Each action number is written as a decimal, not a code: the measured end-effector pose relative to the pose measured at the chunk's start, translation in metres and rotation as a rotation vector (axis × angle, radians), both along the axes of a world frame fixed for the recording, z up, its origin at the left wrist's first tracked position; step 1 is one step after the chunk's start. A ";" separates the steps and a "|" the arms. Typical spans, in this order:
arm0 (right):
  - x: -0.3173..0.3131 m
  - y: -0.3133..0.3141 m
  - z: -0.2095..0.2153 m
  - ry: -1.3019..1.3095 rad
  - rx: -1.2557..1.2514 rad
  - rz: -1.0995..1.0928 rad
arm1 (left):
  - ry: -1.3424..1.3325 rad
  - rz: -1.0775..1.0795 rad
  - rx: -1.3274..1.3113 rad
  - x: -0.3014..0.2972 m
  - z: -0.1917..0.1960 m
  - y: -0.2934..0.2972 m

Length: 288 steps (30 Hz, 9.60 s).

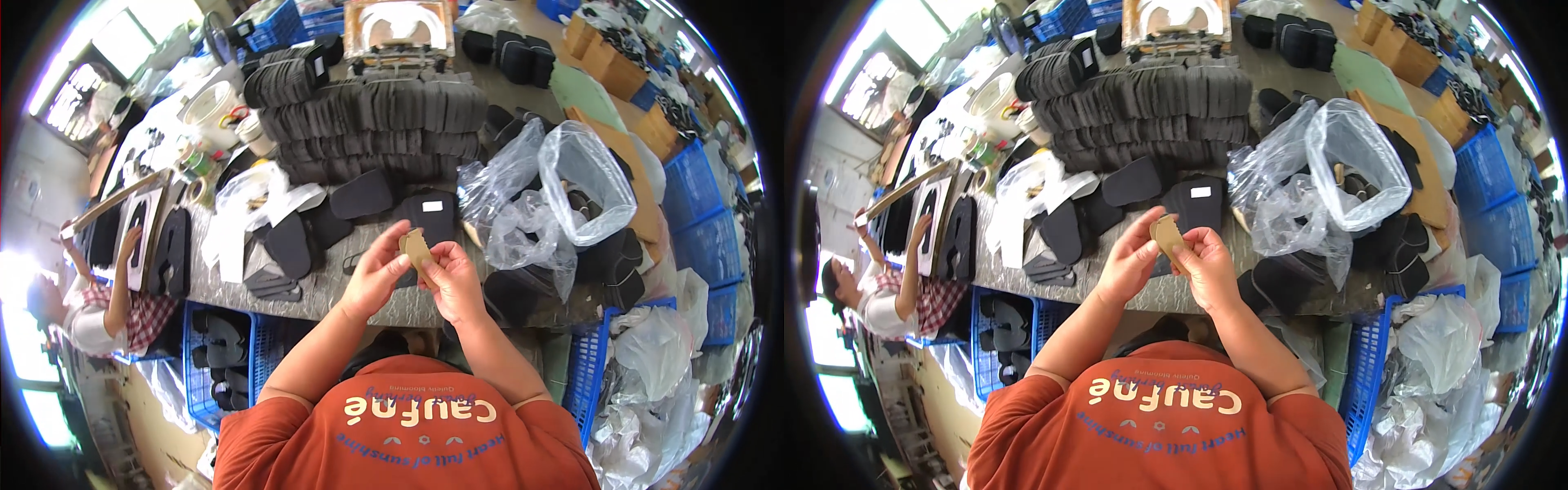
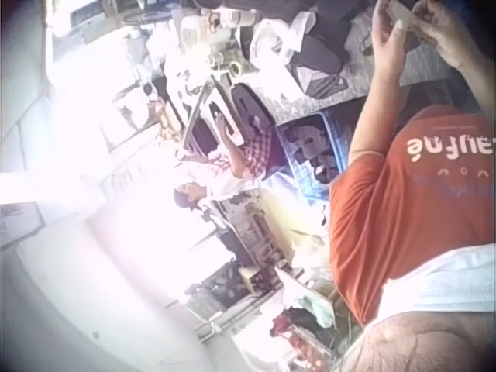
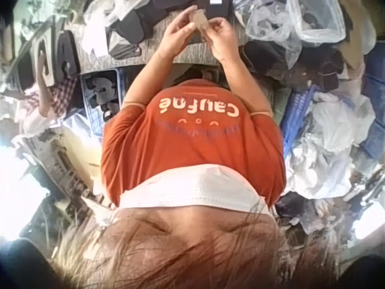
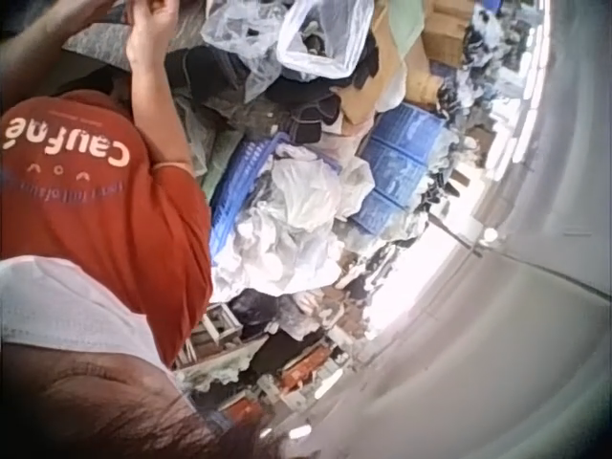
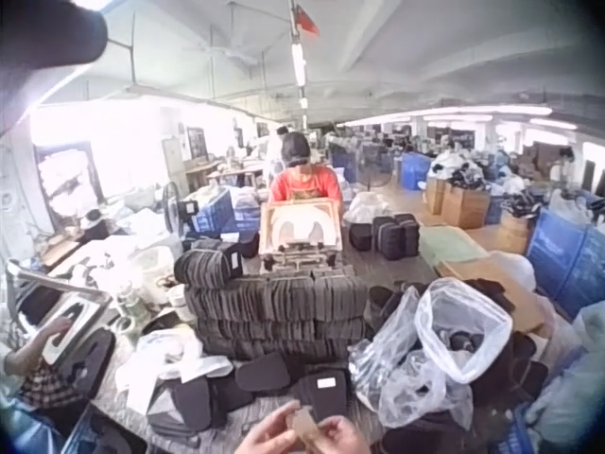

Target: The recorder is seen organizing, inspecting, and applying small labels to shoe heel or sole components at a workstation in a factory.

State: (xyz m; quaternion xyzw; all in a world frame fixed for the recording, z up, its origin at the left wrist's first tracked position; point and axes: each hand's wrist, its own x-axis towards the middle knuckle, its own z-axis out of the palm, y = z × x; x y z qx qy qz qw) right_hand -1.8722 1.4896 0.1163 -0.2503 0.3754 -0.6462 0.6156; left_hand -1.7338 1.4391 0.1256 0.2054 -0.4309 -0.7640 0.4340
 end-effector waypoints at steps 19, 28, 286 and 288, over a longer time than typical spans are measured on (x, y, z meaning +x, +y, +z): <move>0.089 0.004 -0.020 0.596 0.074 0.478 | -1.064 0.314 -0.873 0.108 -0.044 0.054; 0.153 -0.006 -0.037 0.236 0.201 0.577 | -0.450 0.207 -0.059 0.167 -0.044 0.060; 0.213 -0.003 -0.053 0.461 0.290 0.414 | -1.166 0.089 -0.663 0.223 -0.079 0.031; 0.211 -0.006 -0.045 0.439 0.332 0.477 | -1.125 0.075 -0.549 0.226 -0.079 0.033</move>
